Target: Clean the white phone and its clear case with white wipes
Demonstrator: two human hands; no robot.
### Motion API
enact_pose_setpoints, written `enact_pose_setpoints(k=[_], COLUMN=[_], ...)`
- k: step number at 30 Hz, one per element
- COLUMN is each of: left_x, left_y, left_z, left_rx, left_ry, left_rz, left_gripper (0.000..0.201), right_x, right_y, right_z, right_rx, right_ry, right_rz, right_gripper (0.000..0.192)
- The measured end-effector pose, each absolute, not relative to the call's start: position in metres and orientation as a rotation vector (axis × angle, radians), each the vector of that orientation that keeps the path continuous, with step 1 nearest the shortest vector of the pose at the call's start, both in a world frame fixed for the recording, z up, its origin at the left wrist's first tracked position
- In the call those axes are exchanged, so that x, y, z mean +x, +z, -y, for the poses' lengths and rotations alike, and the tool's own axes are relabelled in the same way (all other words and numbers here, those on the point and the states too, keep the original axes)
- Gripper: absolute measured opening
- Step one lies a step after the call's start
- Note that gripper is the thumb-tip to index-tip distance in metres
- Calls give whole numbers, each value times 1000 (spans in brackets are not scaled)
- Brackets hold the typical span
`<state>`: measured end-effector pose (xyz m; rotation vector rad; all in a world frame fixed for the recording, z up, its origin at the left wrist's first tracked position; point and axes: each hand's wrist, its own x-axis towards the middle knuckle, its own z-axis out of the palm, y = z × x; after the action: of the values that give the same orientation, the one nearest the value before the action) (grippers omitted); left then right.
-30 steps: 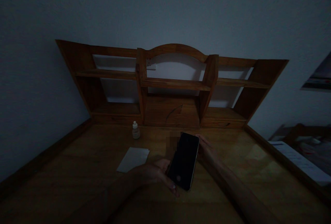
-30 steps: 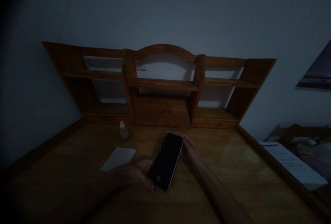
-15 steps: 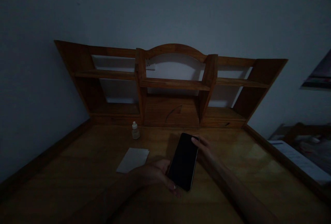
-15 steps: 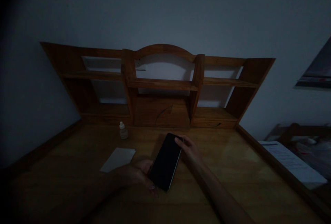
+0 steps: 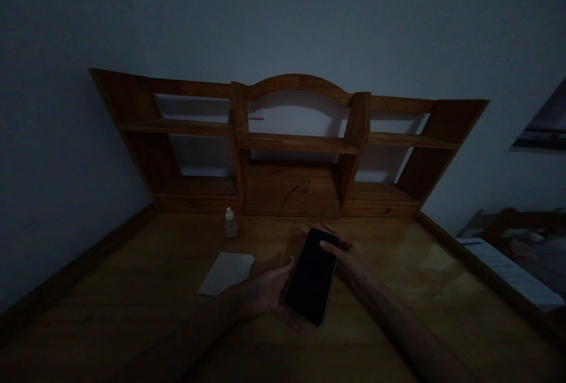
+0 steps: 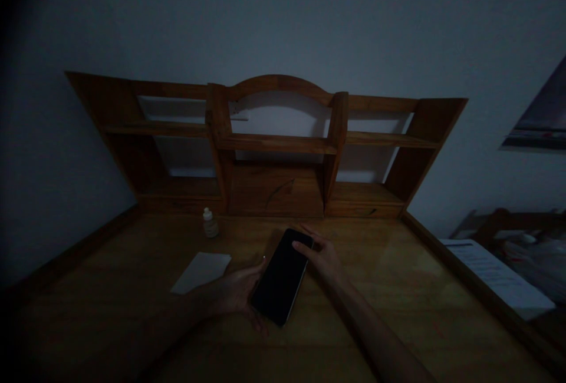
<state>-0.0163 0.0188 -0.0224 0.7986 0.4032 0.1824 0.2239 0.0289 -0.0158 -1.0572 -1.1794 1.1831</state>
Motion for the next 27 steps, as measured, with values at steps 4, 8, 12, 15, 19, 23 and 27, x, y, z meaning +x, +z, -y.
enact_pose_setpoints(k=[4, 8, 12, 15, 19, 23, 27], left_x=[-15, -16, -16, -15, -13, -14, -13], left_y=[-17, -14, -16, -18, -15, -15, -16], left_z=[-17, -14, -13, -12, -10, -8, -7], left_rx=[844, 830, 795, 794, 864, 913, 946], left_ry=[178, 244, 311, 317, 354, 397, 425], left_rz=[-464, -485, -462, -480, -500, -562, -592], left_gripper=[70, 63, 53, 50, 51, 49, 47], right_x=[222, 217, 212, 210, 210, 209, 206], right_y=[-10, -5, -4, -4, 2, 18, 23], right_z=[-25, -20, -17, -16, -12, -3, 5], right_rx=[-1067, -1027, -970, -947, -946, -936, -950], right_ry=[1109, 1221, 1319, 1322, 1164, 1054, 1086], right_rz=[1190, 1060, 947, 939, 1019, 1104, 1022], right_gripper=[16, 25, 33, 32, 18, 12, 18])
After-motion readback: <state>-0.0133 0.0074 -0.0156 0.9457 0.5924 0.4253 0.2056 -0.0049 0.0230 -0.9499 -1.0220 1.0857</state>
